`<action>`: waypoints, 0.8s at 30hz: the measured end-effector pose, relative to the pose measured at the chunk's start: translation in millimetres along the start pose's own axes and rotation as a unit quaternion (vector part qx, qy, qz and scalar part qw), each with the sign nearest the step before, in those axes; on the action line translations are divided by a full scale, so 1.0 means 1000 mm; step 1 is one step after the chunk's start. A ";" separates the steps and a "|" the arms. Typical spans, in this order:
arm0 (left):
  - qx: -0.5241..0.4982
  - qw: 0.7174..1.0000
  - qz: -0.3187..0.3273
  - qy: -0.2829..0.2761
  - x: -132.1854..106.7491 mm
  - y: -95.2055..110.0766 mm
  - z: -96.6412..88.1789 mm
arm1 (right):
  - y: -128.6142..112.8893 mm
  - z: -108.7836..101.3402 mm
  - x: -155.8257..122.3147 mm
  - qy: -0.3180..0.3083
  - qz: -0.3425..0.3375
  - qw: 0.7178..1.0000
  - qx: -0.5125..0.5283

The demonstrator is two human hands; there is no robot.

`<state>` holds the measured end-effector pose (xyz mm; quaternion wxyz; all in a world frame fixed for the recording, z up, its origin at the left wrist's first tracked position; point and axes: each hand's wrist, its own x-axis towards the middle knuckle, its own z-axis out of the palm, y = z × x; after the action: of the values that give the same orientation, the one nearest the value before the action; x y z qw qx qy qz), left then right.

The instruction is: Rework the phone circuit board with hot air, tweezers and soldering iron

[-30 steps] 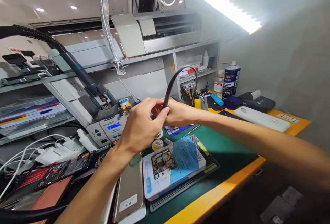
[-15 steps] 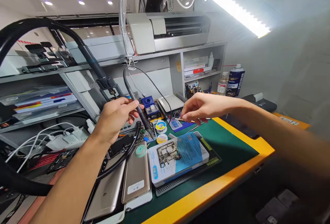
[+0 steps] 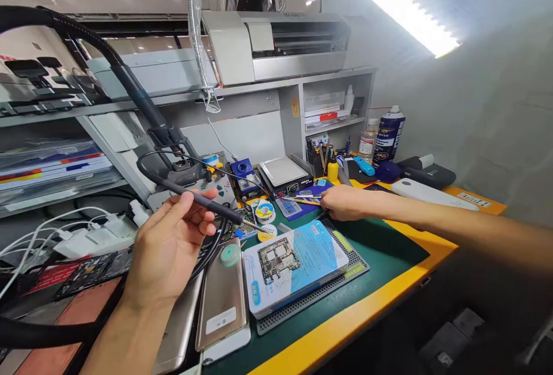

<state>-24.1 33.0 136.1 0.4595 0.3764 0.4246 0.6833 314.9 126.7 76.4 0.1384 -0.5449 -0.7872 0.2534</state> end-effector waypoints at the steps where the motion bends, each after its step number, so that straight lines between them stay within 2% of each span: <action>1: 0.001 1.000 0.008 0.002 0.000 -0.002 -0.001 | -0.001 -0.002 0.001 0.002 0.003 1.000 0.007; 7: 0.016 0.998 0.058 -0.001 -0.004 -0.011 -0.006 | 0.005 -0.034 -0.011 -0.022 0.015 0.999 0.019; 11: 0.038 0.996 0.075 -0.008 -0.007 -0.018 -0.009 | 0.015 -0.030 -0.023 -0.030 0.016 0.999 0.042; 14: 0.063 0.995 0.077 -0.004 -0.009 -0.025 -0.011 | 0.012 -0.026 -0.027 -0.005 0.004 0.997 0.079; 16: 0.082 0.993 0.085 0.001 -0.010 -0.029 -0.012 | -0.001 -0.026 -0.028 0.014 -0.012 0.992 0.122; 19: 0.108 0.989 0.104 0.011 -0.012 -0.036 -0.014 | -0.035 -0.018 -0.030 0.033 -0.044 0.979 0.197; 22: 0.121 0.985 0.122 0.032 -0.013 -0.041 -0.019 | -0.068 0.005 -0.033 0.032 -0.078 0.965 0.246; 24: 0.129 0.982 0.131 0.041 -0.013 -0.042 -0.021 | -0.081 0.023 -0.033 0.012 -0.106 0.963 0.249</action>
<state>-27.0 25.1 88.1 0.2962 0.4567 0.4745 0.6918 251.5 67.2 103.7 0.3052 -0.4102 -0.7507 0.4183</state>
